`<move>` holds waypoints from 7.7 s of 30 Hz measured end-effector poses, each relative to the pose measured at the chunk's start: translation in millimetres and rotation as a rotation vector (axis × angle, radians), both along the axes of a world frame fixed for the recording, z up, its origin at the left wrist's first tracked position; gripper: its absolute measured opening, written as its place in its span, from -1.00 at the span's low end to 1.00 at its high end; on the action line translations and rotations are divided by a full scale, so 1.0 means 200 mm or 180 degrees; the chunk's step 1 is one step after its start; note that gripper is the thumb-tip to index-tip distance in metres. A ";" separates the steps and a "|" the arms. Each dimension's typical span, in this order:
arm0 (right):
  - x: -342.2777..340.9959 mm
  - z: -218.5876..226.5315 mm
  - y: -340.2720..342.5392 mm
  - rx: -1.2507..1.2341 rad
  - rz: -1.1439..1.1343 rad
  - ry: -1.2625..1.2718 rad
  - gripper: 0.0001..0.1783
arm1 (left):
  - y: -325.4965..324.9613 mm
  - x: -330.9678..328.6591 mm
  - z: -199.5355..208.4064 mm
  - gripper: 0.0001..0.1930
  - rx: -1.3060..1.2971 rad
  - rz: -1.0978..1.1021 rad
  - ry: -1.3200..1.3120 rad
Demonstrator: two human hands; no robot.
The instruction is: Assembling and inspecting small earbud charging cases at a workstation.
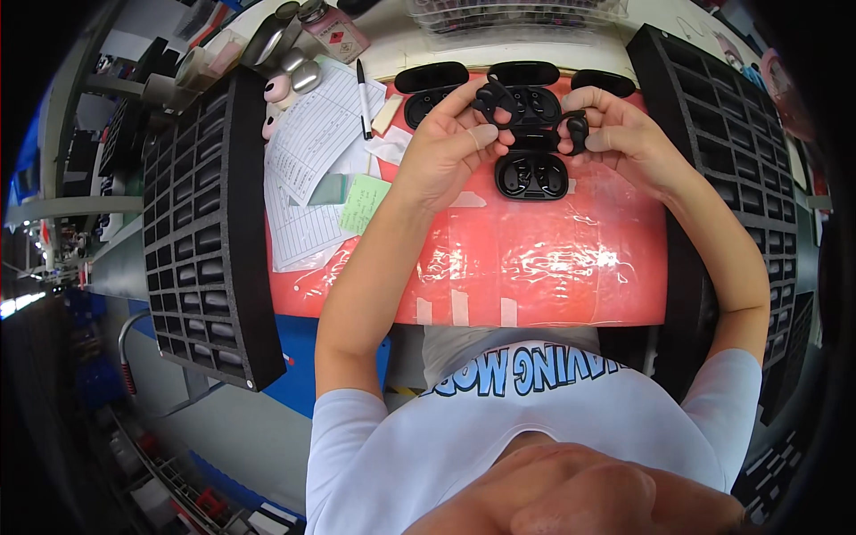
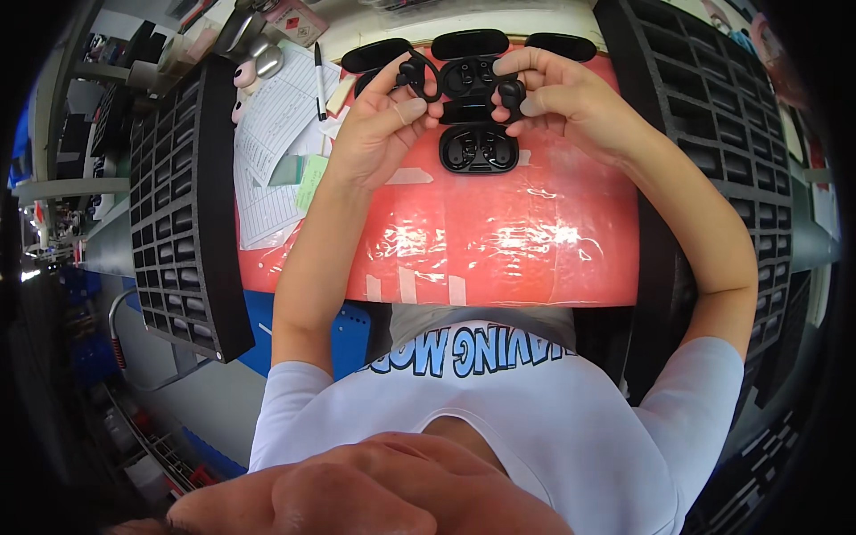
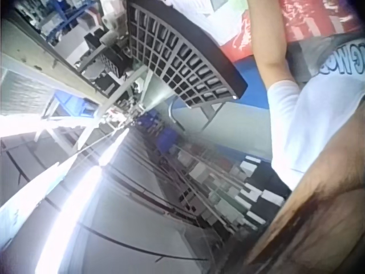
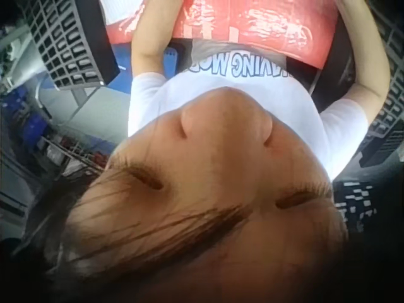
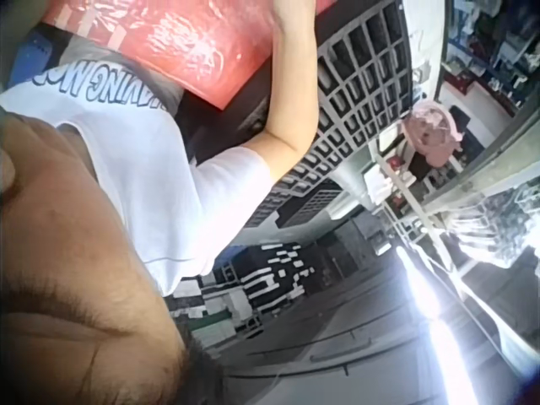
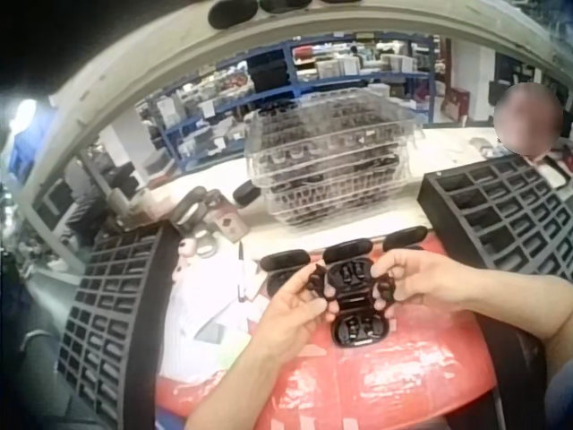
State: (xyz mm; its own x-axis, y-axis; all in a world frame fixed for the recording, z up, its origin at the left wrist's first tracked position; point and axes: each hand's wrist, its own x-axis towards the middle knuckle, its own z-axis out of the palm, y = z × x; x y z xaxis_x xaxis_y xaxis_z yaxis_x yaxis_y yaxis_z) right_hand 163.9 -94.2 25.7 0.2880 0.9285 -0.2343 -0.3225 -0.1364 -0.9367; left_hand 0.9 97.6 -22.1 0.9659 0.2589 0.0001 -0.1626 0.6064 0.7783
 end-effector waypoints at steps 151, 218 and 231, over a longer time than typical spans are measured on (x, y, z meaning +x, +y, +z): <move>0.46 0.00 -0.06 -0.0522 0.1017 -0.3752 -0.44 | 0.43 0.01 0.00 -0.58 -0.0829 0.1078 -0.0603; -1.37 -0.10 3.03 0.0798 0.0228 -0.5650 -0.04 | 1.94 -1.29 0.13 -0.46 0.3278 0.4565 0.1895; -1.00 0.06 1.22 0.1404 0.2295 -0.4027 -0.25 | 2.11 -1.34 -0.01 -0.64 0.3575 0.4167 0.1568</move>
